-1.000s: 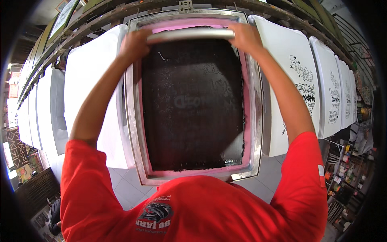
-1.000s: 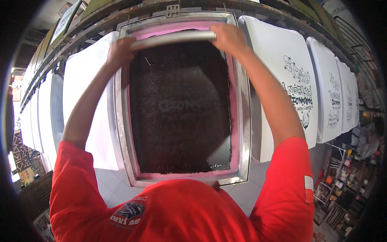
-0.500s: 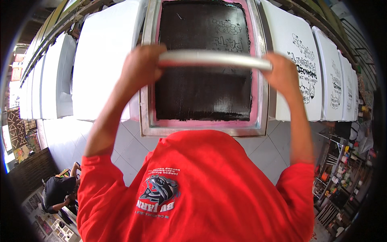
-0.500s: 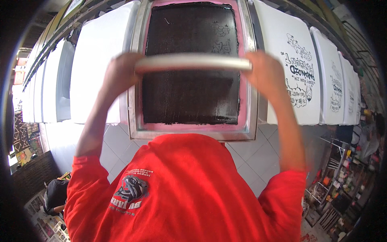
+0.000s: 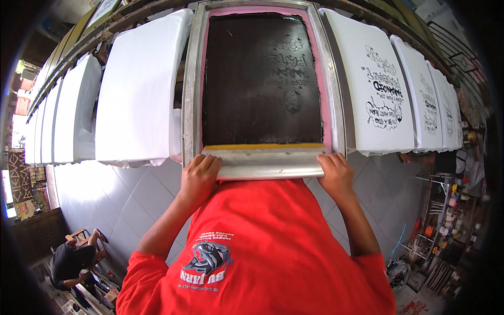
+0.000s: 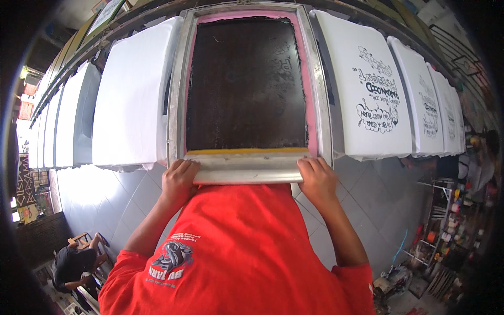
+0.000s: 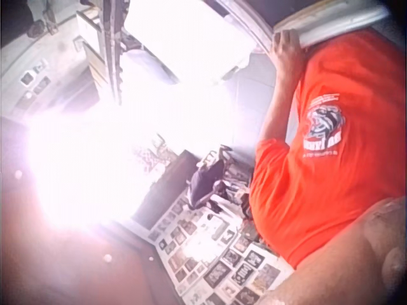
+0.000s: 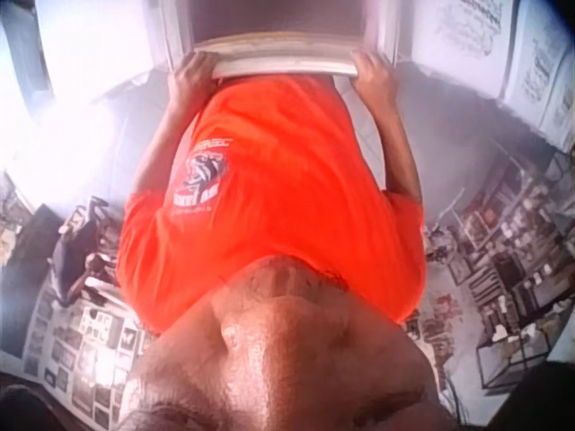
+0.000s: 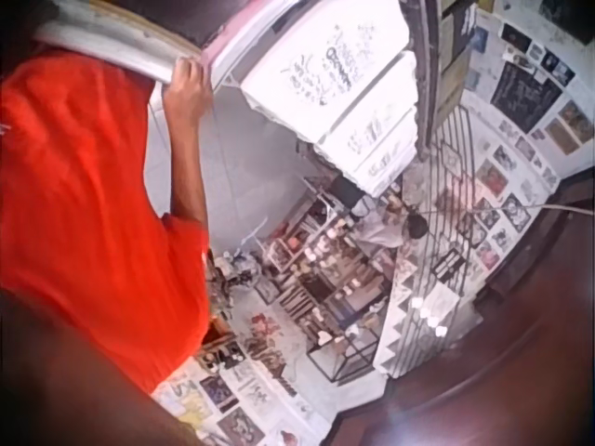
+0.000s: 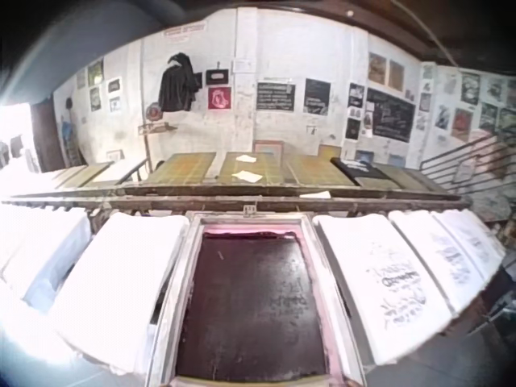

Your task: The person performs screen printing on a series of white shirts by lowering the printing frame onto the shirt, using a squeegee to spread ink across the screen, and then lifting the frame to reveal the print.

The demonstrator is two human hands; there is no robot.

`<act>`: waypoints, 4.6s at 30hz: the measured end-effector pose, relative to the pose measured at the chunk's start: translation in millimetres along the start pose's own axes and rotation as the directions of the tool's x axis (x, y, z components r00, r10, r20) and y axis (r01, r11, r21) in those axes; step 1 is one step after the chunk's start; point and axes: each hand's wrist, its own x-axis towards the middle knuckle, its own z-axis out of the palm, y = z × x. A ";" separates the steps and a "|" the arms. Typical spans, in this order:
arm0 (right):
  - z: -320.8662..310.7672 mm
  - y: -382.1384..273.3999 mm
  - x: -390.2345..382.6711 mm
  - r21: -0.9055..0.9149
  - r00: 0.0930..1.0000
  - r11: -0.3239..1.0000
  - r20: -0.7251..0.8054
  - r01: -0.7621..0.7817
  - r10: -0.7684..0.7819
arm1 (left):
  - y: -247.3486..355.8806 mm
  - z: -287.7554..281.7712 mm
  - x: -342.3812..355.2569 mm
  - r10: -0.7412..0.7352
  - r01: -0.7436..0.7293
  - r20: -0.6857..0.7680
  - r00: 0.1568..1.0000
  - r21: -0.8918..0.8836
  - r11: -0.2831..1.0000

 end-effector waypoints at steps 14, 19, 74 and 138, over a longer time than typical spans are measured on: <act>-12.0 -2.6 5.6 0.039 0.998 0.999 0.055 -0.025 0.022 | 2.9 -7.2 3.1 0.001 -0.001 0.042 0.999 0.007 1.000; -2.7 4.1 7.6 0.051 1.000 0.999 0.012 0.017 -0.017 | 1.1 -2.3 2.7 0.000 -0.001 0.044 0.999 0.013 1.000; 113.9 185.4 346.7 -0.005 0.986 0.991 -0.102 0.133 -0.133 | -196.0 53.3 340.2 0.070 -0.046 -0.134 0.989 0.176 0.983; 39.6 80.5 -25.5 0.499 0.612 0.453 0.215 -0.739 0.761 | -82.3 48.3 -20.9 -0.821 0.766 0.188 0.539 -0.515 0.385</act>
